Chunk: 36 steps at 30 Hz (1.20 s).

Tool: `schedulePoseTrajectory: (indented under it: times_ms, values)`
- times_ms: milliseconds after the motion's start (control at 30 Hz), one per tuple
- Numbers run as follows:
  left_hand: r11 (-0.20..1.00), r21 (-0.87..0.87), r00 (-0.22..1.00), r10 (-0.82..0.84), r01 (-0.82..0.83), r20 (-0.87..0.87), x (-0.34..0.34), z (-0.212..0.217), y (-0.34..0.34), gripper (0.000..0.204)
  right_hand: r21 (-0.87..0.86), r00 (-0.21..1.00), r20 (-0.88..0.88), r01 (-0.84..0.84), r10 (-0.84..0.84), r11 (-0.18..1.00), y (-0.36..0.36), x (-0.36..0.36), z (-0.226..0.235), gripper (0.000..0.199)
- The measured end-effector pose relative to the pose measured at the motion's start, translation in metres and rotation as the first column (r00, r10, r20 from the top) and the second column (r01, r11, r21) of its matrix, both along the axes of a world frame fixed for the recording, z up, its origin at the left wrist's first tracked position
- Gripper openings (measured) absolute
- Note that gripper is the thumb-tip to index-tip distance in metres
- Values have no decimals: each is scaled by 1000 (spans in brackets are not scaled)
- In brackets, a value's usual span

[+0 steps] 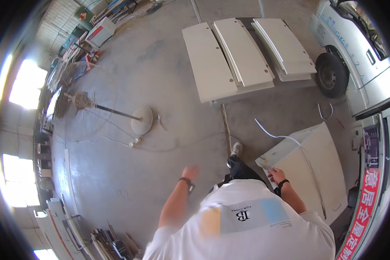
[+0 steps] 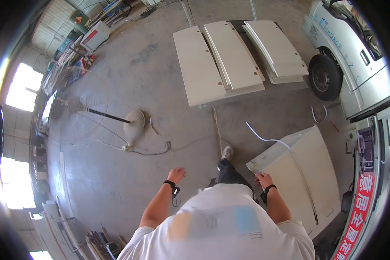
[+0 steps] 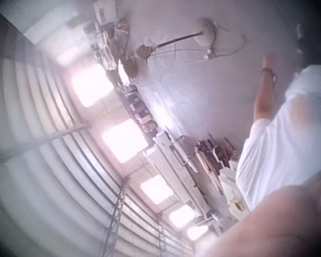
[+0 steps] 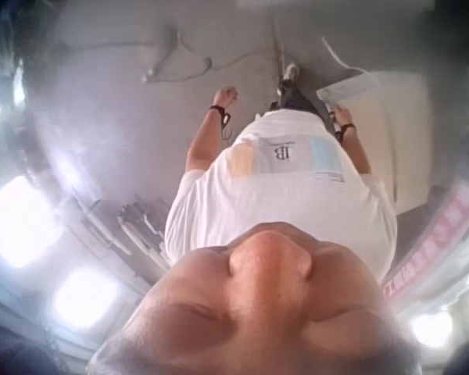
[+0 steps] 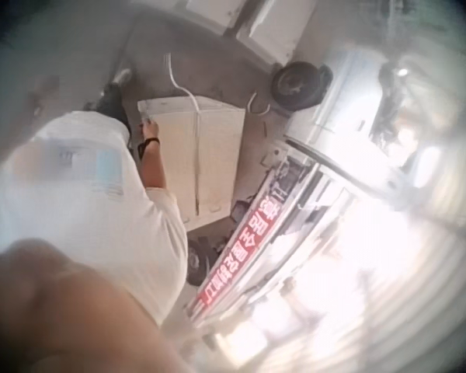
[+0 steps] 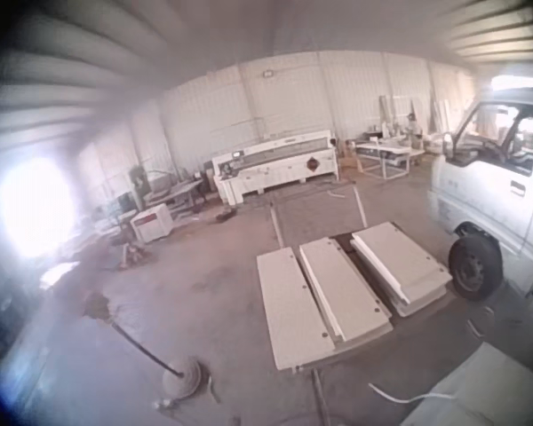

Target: Moving and stacking rectangular furniture panels from the floor onto a truck bed.

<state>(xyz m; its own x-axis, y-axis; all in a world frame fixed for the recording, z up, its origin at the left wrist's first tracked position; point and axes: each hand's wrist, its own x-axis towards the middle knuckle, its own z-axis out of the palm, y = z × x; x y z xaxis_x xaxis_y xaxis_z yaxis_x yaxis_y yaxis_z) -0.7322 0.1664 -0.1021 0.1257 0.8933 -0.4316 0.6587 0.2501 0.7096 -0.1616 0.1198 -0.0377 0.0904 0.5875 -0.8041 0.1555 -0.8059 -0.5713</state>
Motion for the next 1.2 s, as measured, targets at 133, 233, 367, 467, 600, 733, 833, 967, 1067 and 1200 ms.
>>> schedulePoseTrajectory:
  times_ms: [133, 233, 367, 467, 600, 733, 833, 967, 1067, 1200]
  values:
    - [593, 285, 589, -415, 753, -693, 2, 17, 80, 24, 36, 975, 49, -218, 216, 975, 123, -26, -15, 31]
    - [886, -148, 879, -458, 439, -135, 25, 32, 167, 29, 108, 990, 63, -133, 126, 985, 213, -52, -2, 31]
    - [918, -328, 974, -222, 225, 46, 35, 32, 245, 21, 142, 980, 129, -167, 149, 976, 312, -93, 2, 30]
    - [905, -332, 960, -279, 266, 11, 16, -16, 312, 24, 214, 960, 214, -225, 179, 951, 371, -120, -22, 28]
    - [788, -163, 721, -611, 594, -326, -22, -120, 412, 39, 304, 927, 366, -206, 85, 930, 443, -158, -72, 33]
    - [988, -137, 997, -80, 76, -20, -30, -206, 497, 43, 321, 891, 451, -210, 46, 924, 522, -188, -123, 55]
    - [956, -246, 931, 231, -162, 284, -23, -225, 540, 44, 350, 859, 512, -236, 26, 906, 571, -202, -148, 64]
    - [957, -255, 981, 168, -138, 96, -13, -210, 563, 52, 320, 809, 588, -239, 6, 917, 590, -219, -147, 68]
    - [988, -81, 991, 132, -135, -37, -19, -204, 566, 47, 238, 830, 546, -279, 109, 930, 581, -231, -135, 68]
    - [968, -201, 943, 201, -150, 264, -56, -208, 563, 41, 265, 886, 439, -288, 152, 920, 562, -255, -127, 73]
